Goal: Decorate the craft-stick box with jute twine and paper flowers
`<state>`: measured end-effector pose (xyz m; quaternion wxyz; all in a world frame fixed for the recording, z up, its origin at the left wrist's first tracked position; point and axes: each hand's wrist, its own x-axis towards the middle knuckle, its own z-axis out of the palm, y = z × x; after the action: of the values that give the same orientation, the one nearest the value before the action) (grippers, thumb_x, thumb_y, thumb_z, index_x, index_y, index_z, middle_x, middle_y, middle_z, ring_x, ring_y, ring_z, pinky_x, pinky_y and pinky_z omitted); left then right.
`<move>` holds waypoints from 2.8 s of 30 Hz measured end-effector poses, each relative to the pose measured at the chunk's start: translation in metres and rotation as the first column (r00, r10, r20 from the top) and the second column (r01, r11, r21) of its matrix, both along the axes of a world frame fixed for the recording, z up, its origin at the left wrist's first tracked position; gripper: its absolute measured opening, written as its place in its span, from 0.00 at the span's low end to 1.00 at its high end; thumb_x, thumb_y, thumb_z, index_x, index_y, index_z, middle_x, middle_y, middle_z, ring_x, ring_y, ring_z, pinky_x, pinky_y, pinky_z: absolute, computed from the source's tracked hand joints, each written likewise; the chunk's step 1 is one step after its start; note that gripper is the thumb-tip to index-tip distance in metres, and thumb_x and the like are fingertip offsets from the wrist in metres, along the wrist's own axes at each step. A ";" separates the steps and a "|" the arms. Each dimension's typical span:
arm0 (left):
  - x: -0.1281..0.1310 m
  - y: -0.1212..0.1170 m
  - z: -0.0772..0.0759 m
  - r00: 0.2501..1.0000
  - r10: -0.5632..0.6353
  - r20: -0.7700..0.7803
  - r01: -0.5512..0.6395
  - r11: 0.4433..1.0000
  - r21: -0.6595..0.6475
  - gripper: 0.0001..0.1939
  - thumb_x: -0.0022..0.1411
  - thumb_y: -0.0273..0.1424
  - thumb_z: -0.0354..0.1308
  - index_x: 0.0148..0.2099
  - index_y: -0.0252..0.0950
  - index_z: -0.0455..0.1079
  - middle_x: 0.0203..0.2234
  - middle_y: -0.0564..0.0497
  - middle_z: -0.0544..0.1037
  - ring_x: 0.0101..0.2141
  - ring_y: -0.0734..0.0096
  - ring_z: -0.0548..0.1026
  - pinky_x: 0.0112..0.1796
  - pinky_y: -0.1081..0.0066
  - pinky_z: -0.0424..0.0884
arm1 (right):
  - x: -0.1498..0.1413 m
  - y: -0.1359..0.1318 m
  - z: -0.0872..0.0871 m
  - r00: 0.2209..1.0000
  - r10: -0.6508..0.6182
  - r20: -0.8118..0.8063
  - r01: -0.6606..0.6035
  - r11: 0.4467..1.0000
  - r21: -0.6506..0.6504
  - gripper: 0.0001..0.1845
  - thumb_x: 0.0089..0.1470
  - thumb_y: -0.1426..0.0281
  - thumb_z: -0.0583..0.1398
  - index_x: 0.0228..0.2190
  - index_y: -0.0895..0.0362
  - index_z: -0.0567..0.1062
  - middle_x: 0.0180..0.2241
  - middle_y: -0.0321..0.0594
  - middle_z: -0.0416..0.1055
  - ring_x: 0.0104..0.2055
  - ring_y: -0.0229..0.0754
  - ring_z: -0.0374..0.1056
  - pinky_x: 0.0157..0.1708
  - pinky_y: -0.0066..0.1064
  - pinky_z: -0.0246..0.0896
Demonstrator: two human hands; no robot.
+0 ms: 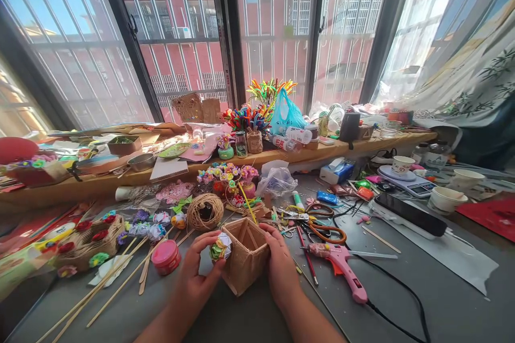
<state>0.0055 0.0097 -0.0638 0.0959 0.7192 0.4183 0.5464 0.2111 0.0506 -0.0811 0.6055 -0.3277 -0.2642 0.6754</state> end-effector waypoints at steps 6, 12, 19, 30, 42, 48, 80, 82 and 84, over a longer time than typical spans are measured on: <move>0.004 0.003 0.008 0.994 -0.060 0.096 0.068 0.995 -0.077 0.21 0.65 0.29 0.67 0.59 0.46 0.72 0.57 0.43 0.78 0.58 0.48 0.76 0.59 0.50 0.71 | 0.002 0.002 0.001 1.000 0.011 -0.014 -0.011 1.000 0.016 0.22 0.51 0.53 0.69 0.45 0.49 0.82 0.46 0.44 0.85 0.51 0.62 0.79 0.44 0.46 0.74; 0.010 0.010 0.004 0.980 -0.109 0.166 0.121 0.991 -0.064 0.27 0.64 0.32 0.70 0.62 0.47 0.69 0.56 0.43 0.77 0.57 0.49 0.76 0.59 0.52 0.72 | 0.004 0.003 -0.006 0.995 0.101 -0.024 -0.101 0.995 0.004 0.24 0.55 0.51 0.67 0.49 0.50 0.81 0.49 0.45 0.84 0.53 0.63 0.78 0.45 0.48 0.74; 0.014 0.008 -0.013 0.962 -0.096 0.255 0.119 0.990 -0.074 0.26 0.64 0.31 0.70 0.62 0.45 0.70 0.64 0.40 0.71 0.65 0.46 0.69 0.62 0.49 0.68 | 0.008 0.003 -0.008 0.993 0.119 0.024 -0.120 0.992 0.036 0.27 0.55 0.49 0.67 0.51 0.51 0.81 0.52 0.48 0.83 0.55 0.66 0.77 0.48 0.53 0.74; 0.012 0.023 -0.006 0.671 0.120 0.731 0.256 0.889 -0.381 0.36 0.56 0.51 0.73 0.62 0.43 0.70 0.52 0.44 0.83 0.54 0.51 0.81 0.56 0.55 0.75 | 0.004 -0.001 -0.006 0.991 0.130 0.037 -0.133 0.982 0.135 0.40 0.45 0.55 0.77 0.58 0.47 0.75 0.57 0.47 0.79 0.61 0.63 0.73 0.60 0.57 0.66; 0.007 0.027 -0.009 0.601 0.132 0.789 0.354 0.840 -0.410 0.37 0.54 0.49 0.75 0.62 0.44 0.70 0.54 0.44 0.82 0.56 0.50 0.80 0.56 0.57 0.78 | 0.006 -0.006 -0.005 0.982 0.181 0.047 -0.186 0.971 0.151 0.42 0.44 0.54 0.78 0.59 0.46 0.75 0.59 0.48 0.78 0.62 0.63 0.73 0.63 0.58 0.63; -0.002 0.030 -0.006 0.665 0.134 0.735 0.283 0.865 -0.414 0.36 0.55 0.52 0.72 0.61 0.42 0.71 0.55 0.42 0.82 0.55 0.49 0.81 0.55 0.55 0.78 | 0.004 -0.010 0.004 0.987 0.125 0.099 -0.147 0.952 0.267 0.48 0.39 0.53 0.79 0.61 0.46 0.73 0.63 0.49 0.74 0.66 0.66 0.68 0.63 0.61 0.63; -0.015 0.034 0.012 0.868 0.008 0.497 0.226 0.884 -0.408 0.23 0.63 0.36 0.66 0.59 0.40 0.72 0.50 0.45 0.84 0.49 0.60 0.82 0.52 0.64 0.76 | 0.008 -0.015 -0.018 0.760 0.091 0.644 -0.442 0.799 0.408 0.60 0.46 0.70 0.74 0.72 0.41 0.53 0.71 0.47 0.59 0.72 0.60 0.57 0.70 0.59 0.48; -0.013 0.031 0.010 0.864 0.024 0.503 0.206 0.895 -0.396 0.22 0.64 0.37 0.66 0.59 0.40 0.73 0.50 0.45 0.84 0.48 0.61 0.81 0.52 0.65 0.76 | 0.007 -0.015 -0.020 0.778 0.080 0.623 -0.430 0.791 0.436 0.61 0.47 0.62 0.76 0.73 0.41 0.50 0.72 0.48 0.57 0.72 0.61 0.56 0.71 0.60 0.47; -0.010 0.029 0.008 0.860 0.041 0.508 0.181 0.907 -0.380 0.23 0.63 0.36 0.68 0.59 0.41 0.72 0.50 0.46 0.84 0.48 0.61 0.81 0.52 0.65 0.75 | 0.007 -0.015 -0.022 0.796 0.056 0.602 -0.407 0.786 0.465 0.62 0.49 0.52 0.75 0.73 0.40 0.48 0.73 0.49 0.55 0.73 0.63 0.54 0.71 0.61 0.45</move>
<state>-0.0049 0.0383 -0.0554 0.3727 0.5289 0.4575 0.6100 0.2180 0.0355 -0.1034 0.4786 -0.2759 -0.6595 0.5098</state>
